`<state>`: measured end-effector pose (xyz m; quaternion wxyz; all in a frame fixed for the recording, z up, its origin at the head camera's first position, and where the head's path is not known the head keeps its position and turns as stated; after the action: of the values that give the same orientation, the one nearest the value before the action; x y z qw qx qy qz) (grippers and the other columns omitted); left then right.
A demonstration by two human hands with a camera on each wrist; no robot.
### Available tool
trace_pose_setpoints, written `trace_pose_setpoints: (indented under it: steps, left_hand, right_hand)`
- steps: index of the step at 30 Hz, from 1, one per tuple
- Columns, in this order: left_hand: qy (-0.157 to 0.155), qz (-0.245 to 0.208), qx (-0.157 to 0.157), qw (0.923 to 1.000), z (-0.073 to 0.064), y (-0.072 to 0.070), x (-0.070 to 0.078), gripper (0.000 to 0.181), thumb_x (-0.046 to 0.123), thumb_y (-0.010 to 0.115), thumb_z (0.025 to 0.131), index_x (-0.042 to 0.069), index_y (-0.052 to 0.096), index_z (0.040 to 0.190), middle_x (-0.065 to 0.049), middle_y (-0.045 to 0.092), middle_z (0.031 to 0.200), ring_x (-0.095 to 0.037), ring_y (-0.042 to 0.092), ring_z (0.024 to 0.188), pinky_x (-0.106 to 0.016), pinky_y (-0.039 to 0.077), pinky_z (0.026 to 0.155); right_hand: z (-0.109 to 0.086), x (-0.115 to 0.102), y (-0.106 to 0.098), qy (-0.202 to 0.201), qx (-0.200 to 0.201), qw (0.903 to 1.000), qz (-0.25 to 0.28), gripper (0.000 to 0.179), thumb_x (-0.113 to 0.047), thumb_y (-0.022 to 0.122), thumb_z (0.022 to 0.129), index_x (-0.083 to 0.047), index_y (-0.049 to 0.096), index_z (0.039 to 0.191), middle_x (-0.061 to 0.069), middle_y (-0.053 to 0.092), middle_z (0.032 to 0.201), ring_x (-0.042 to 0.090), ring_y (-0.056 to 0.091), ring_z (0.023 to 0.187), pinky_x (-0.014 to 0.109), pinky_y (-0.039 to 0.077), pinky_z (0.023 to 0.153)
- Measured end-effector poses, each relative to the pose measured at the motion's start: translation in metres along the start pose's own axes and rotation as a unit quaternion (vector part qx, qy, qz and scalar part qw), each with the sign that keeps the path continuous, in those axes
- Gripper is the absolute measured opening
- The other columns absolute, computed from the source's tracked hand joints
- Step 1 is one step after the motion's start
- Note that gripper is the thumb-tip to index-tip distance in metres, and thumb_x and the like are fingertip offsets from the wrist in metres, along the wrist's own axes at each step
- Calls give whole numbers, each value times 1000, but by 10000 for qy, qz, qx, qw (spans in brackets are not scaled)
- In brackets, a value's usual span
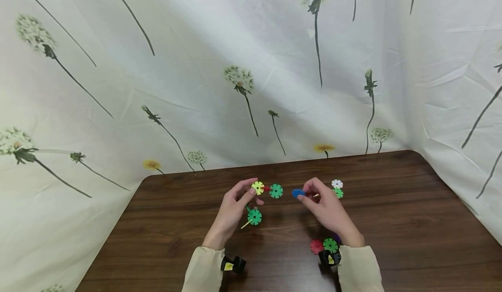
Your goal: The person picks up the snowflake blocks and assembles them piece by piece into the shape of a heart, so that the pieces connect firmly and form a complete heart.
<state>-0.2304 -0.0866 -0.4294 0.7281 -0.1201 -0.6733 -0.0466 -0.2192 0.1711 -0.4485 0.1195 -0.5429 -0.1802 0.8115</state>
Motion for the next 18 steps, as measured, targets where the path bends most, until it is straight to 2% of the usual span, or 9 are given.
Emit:
trace_pose_setpoints:
  steps: [8, 18]
  left_hand:
    - [-2, 15, 24, 10000, 0, 0, 1, 33, 20, 55, 99, 16, 56, 132, -26, 57, 106, -39, 68, 93, -29, 55, 78]
    - [-5, 39, 34, 10000, 0, 1, 1, 33, 22, 56, 98, 17, 57, 131, -25, 57, 106, -42, 67, 93, -30, 56, 77]
  right_hand:
    - [1, -5, 8, -103, -122, 9998, -98, 13, -19, 66, 92, -18, 54, 99, -2, 58, 88, 12, 54, 78, 25, 51, 68]
    - [3, -9, 14, -267, -128, 9993, -243, 13, -18, 66, 92, -20, 55, 97, -5, 60, 85, 10, 56, 76, 25, 51, 67]
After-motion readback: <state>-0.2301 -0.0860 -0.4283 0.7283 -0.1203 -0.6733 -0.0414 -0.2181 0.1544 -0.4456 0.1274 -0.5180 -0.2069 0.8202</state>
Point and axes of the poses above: each hand's wrist, its own z-axis towards the middle knuckle, its own y-axis out of the palm, x = y × z, the point moved 1 cm from there along z, towards the middle knuckle
